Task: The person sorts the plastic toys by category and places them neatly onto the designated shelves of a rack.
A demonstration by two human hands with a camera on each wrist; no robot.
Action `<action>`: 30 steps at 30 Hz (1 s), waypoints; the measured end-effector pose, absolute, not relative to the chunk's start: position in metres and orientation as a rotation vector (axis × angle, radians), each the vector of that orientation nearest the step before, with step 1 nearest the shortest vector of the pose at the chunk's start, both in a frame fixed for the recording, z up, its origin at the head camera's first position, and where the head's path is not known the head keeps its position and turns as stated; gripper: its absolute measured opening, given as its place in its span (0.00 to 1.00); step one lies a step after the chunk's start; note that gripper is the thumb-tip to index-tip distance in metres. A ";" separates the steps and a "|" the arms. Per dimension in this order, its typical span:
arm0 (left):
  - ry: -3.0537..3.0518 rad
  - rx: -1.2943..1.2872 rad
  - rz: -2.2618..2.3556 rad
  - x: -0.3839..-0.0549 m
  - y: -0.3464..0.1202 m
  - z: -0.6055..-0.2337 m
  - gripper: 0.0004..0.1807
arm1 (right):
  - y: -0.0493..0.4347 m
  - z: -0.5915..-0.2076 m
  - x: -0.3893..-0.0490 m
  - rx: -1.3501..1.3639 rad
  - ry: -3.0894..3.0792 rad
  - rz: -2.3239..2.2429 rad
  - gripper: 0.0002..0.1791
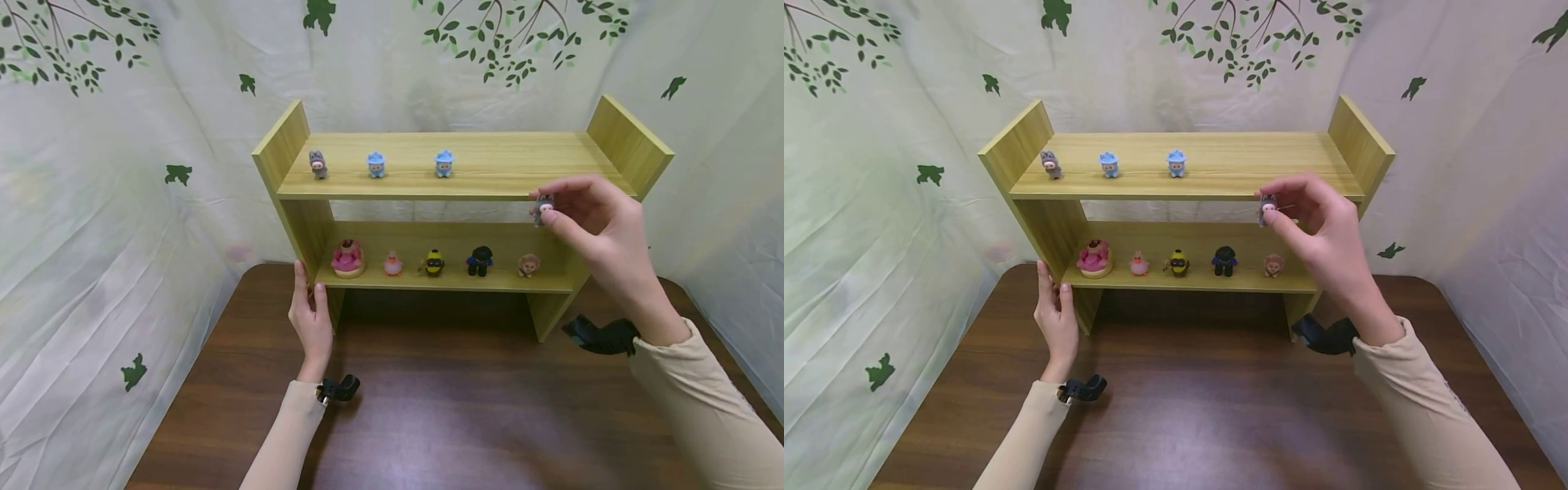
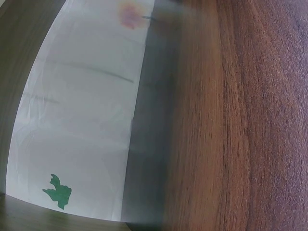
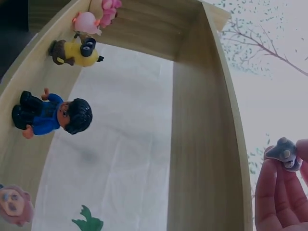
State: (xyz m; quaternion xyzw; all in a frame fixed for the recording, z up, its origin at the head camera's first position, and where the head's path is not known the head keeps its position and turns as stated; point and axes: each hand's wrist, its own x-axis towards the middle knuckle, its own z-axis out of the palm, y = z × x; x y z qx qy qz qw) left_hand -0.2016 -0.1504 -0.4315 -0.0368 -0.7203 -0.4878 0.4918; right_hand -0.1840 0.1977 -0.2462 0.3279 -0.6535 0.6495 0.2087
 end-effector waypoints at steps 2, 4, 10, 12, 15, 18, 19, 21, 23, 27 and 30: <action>-1.751 -0.091 -1.186 -0.201 -0.151 -0.431 0.31 | 0.197 -0.244 -0.185 0.912 -1.811 1.814 0.13; -1.756 -0.090 -1.190 -0.201 -0.151 -0.430 0.31 | 0.197 -0.241 -0.187 0.911 -1.807 1.814 0.13; -1.776 -0.083 -1.199 -0.200 -0.152 -0.428 0.29 | 0.196 -0.236 -0.191 0.898 -1.781 1.815 0.13; -1.782 -0.081 -1.201 -0.200 -0.152 -0.428 0.28 | 0.195 -0.234 -0.193 0.895 -1.779 1.800 0.13; -1.785 -0.081 -1.197 -0.200 -0.152 -0.428 0.28 | 0.195 -0.231 -0.197 0.890 -1.787 1.757 0.13; -1.778 -0.078 -1.193 -0.200 -0.152 -0.428 0.29 | 0.196 -0.228 -0.202 0.892 -1.796 1.719 0.13; -1.772 -0.079 -1.193 -0.200 -0.151 -0.428 0.29 | 0.196 -0.226 -0.204 0.883 -1.803 1.712 0.12; -1.764 -0.080 -1.194 -0.200 -0.151 -0.428 0.30 | 0.197 -0.224 -0.207 0.861 -1.826 1.710 0.12; -1.759 -0.079 -1.194 -0.200 -0.151 -0.429 0.30 | 0.197 -0.221 -0.210 0.812 -1.866 1.699 0.12; -1.755 -0.080 -1.194 -0.200 -0.151 -0.430 0.31 | 0.197 -0.217 -0.216 0.713 -1.985 1.587 0.12; -1.756 -0.079 -1.193 -0.200 -0.151 -0.431 0.31 | 0.198 -0.214 -0.220 0.672 -2.030 1.537 0.12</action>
